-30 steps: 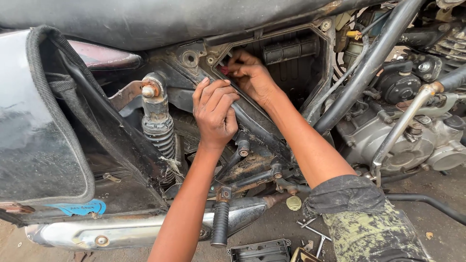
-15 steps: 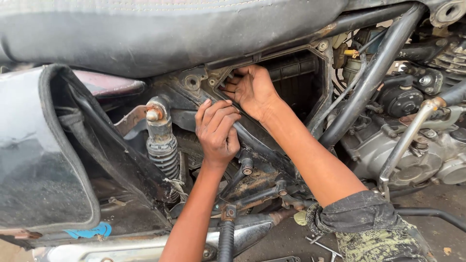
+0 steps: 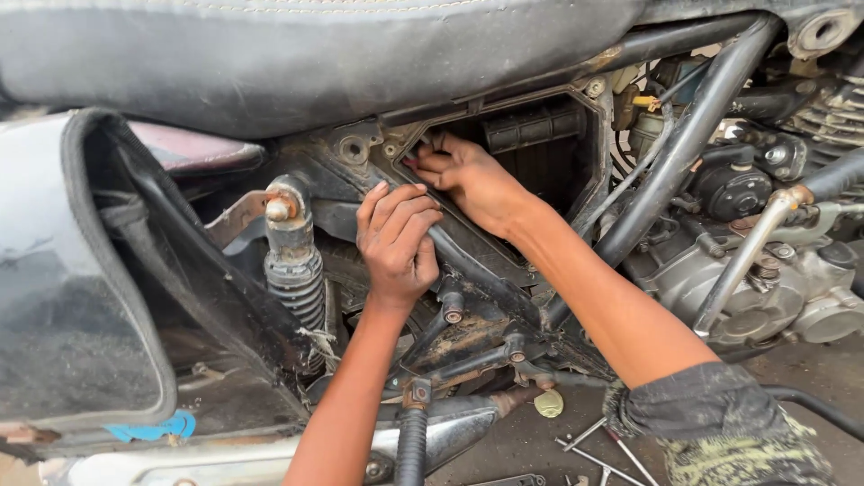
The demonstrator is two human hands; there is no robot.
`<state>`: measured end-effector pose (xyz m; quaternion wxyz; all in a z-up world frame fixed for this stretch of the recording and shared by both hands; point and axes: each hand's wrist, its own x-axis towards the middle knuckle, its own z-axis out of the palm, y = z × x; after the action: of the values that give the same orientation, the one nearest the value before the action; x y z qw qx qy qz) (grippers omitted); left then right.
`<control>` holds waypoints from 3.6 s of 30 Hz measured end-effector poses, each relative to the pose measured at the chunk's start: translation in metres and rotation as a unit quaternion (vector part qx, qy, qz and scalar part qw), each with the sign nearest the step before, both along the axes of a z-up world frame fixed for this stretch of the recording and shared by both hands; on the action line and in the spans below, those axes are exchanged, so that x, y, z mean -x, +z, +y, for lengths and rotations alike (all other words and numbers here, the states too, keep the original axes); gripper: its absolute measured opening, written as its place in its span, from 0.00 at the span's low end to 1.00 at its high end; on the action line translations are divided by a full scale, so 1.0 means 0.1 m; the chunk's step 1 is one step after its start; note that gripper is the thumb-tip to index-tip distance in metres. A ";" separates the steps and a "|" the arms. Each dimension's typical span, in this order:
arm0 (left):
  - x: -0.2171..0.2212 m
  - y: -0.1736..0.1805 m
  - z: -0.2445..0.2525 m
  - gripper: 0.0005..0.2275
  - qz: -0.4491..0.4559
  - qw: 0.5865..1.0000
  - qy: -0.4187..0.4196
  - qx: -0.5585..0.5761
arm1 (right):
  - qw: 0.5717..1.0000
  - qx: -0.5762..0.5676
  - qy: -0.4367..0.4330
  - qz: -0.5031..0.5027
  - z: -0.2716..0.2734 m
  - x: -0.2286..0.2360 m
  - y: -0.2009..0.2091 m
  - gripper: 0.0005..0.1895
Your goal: Clean the motorcycle air filter and air box using a cloth.
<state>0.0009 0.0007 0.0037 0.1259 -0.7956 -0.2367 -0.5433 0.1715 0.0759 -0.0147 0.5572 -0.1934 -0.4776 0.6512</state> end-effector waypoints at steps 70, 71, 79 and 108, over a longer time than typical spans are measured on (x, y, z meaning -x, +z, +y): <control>-0.01 -0.03 -0.06 0.07 -0.007 0.998 0.056 0.005 | 0.983 -0.041 0.001 -0.180 0.32 0.10 -0.42 0.49; -0.01 -0.04 -0.07 0.07 -0.007 0.999 0.053 0.009 | 0.985 -0.035 0.004 -0.169 0.32 0.10 -0.45 0.45; 0.04 -0.05 -0.04 0.06 -0.011 0.999 0.036 0.004 | 0.944 -0.114 -0.082 -0.298 0.10 0.20 -0.13 0.37; 0.07 -0.03 -0.05 0.07 -0.009 0.999 0.038 -0.007 | 0.934 -0.045 -0.136 -0.326 0.11 0.13 -0.32 0.29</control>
<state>-0.0061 -0.0044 0.0010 0.1491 -0.7802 -0.2640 -0.5472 0.1580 0.0869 -0.0465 0.4627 -0.4330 -0.6306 0.4481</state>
